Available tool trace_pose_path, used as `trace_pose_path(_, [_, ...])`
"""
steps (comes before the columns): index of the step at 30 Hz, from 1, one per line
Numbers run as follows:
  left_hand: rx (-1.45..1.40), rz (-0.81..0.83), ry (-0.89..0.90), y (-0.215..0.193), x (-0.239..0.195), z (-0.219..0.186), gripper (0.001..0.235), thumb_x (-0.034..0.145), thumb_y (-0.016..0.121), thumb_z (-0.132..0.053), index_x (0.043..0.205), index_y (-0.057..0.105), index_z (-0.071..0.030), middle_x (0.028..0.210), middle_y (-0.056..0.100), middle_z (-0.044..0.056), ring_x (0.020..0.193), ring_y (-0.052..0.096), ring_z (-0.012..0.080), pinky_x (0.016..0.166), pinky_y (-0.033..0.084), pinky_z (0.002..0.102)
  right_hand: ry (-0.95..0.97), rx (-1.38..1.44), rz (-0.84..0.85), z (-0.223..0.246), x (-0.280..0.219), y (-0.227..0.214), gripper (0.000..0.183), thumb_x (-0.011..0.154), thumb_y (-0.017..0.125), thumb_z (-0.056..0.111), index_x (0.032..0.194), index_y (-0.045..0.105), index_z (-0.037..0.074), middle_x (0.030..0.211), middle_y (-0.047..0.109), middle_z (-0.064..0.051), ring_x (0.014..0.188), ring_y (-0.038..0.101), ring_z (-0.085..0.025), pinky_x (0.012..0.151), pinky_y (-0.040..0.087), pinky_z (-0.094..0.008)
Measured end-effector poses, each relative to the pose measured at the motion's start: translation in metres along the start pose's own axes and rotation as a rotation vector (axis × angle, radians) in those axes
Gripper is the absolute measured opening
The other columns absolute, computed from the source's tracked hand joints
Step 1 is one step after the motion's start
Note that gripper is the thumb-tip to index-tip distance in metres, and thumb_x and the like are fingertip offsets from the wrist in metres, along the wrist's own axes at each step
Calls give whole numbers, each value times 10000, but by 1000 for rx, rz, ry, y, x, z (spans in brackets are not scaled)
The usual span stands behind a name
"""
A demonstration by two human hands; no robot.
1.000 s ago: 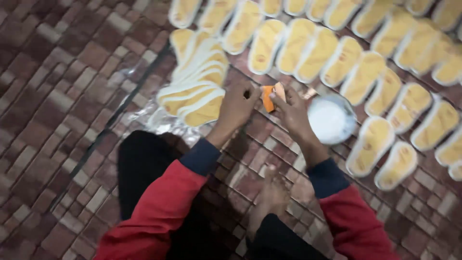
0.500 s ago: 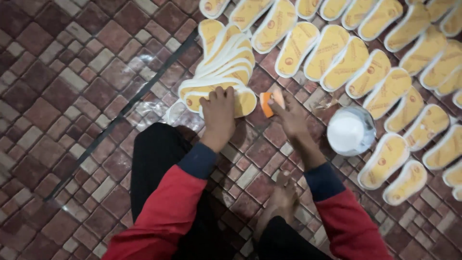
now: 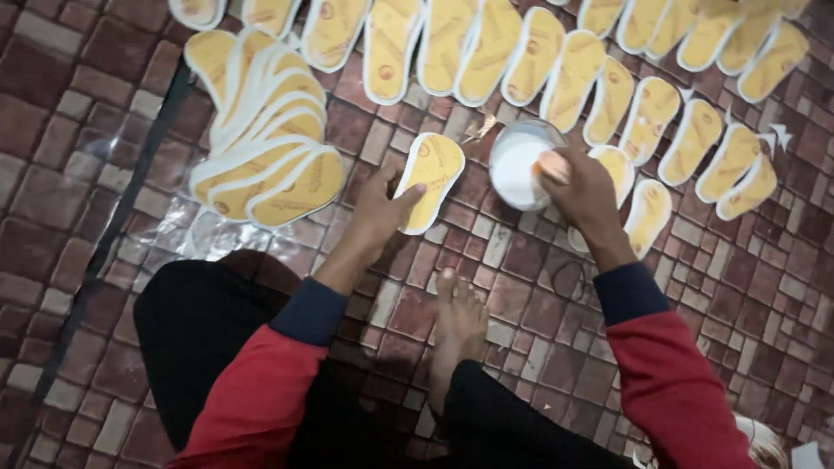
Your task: The person sits on a tiled floor and applies a white substance from a metal bowl onto yellow shoe insoles using an orange sponge. They dip the sponge into the bowl, spread the substance over the insole surface, and place the treated insole aside among others.
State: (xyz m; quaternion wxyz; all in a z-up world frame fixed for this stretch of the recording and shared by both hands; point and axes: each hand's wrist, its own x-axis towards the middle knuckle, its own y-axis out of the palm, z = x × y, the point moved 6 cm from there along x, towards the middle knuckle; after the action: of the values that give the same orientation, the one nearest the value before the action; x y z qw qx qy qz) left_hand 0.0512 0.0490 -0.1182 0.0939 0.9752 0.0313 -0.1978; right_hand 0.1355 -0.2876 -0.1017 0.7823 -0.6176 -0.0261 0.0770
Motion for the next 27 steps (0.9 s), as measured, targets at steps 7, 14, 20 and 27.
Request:
trace_pose_path(7, [-344,2,-173,36,-3,18,451,894,718,-68,1313,590,37,989,675,177,786,752,279,625,636,341,-262,65,-107,11,-6,10,469,799,795,285,1237,666,183,1007,728,-123,1002,696,-360,898,548,-483])
trace_pose_path(14, [-430,-14,-169,49,-11,4,484,893,694,-2,1357,558,14,1120,649,212,907,743,352,679,647,403,-122,157,-227,-18,-32,-17,451,796,859,379,1174,690,200,954,711,-41,948,696,-308,868,543,-430])
trace_pose_path(20, [-500,66,-165,68,4,5,566,883,663,61,1426,522,-13,1192,615,204,992,719,382,749,631,431,37,226,-152,-28,-59,-43,442,834,886,313,1191,698,134,988,706,-116,986,685,-384,885,533,-492])
trace_pose_path(27, [-469,82,-176,70,-13,-11,596,845,678,62,1421,546,-18,1232,644,178,1041,705,362,781,620,403,120,740,-161,46,-57,-61,516,847,903,353,1259,662,158,1082,680,-109,1031,673,-275,923,543,-441])
